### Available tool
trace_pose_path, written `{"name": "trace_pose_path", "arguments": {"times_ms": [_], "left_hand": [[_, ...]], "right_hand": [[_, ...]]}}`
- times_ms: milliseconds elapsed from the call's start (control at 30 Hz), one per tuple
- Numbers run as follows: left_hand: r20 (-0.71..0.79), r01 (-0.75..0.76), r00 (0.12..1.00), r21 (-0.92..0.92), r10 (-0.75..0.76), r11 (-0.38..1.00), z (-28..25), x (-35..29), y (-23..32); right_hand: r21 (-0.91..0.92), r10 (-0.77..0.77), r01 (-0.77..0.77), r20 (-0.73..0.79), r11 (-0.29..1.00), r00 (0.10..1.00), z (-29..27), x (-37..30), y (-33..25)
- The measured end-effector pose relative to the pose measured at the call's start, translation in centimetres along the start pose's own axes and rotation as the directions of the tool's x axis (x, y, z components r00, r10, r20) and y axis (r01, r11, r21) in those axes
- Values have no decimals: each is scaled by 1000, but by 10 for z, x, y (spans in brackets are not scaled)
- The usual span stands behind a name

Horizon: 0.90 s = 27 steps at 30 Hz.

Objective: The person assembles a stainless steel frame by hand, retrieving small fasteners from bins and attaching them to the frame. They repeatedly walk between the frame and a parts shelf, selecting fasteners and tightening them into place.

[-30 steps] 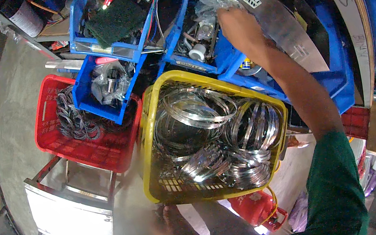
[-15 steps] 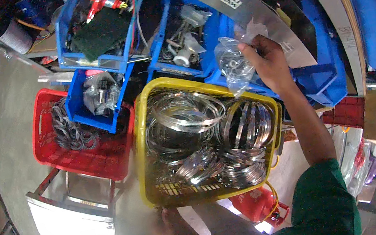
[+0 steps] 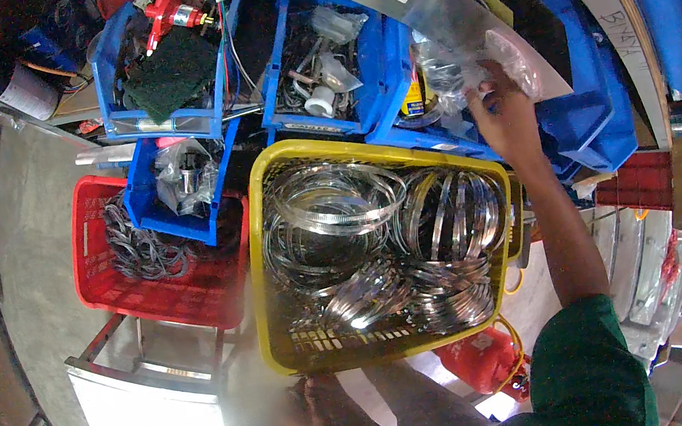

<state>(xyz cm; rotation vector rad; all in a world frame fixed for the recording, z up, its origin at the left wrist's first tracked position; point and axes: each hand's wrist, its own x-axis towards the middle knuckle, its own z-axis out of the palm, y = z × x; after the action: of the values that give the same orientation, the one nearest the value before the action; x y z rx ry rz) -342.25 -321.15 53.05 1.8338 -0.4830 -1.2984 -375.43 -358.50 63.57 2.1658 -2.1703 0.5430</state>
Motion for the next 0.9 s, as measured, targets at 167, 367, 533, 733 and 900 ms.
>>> {"name": "trace_pose_path", "arguments": {"times_ms": [167, 367, 533, 733, 900], "left_hand": [[-23, 37, 999, 3, -37, 999, 5, -3, 16], [5, 20, 1000, 13, -20, 1000, 0, -2, 0], [28, 94, 995, -144, -91, 985, 13, -11, -18], [88, 45, 995, -62, -40, 997, 22, -14, -7], [118, 128, 985, 0, -127, 992, 16, -13, 13]], "right_hand": [[-63, 165, -154, 471, 986, 867, -22, 2, -39], [318, -193, -11, 604, 948, 773, -30, 43, -99], [-143, -158, 271, 530, 952, 833, 105, 107, -139], [-373, -11, 173, 398, 912, 917, 160, 112, -132], [-302, -77, 303, 582, 904, 809, 128, 82, -135]]}}
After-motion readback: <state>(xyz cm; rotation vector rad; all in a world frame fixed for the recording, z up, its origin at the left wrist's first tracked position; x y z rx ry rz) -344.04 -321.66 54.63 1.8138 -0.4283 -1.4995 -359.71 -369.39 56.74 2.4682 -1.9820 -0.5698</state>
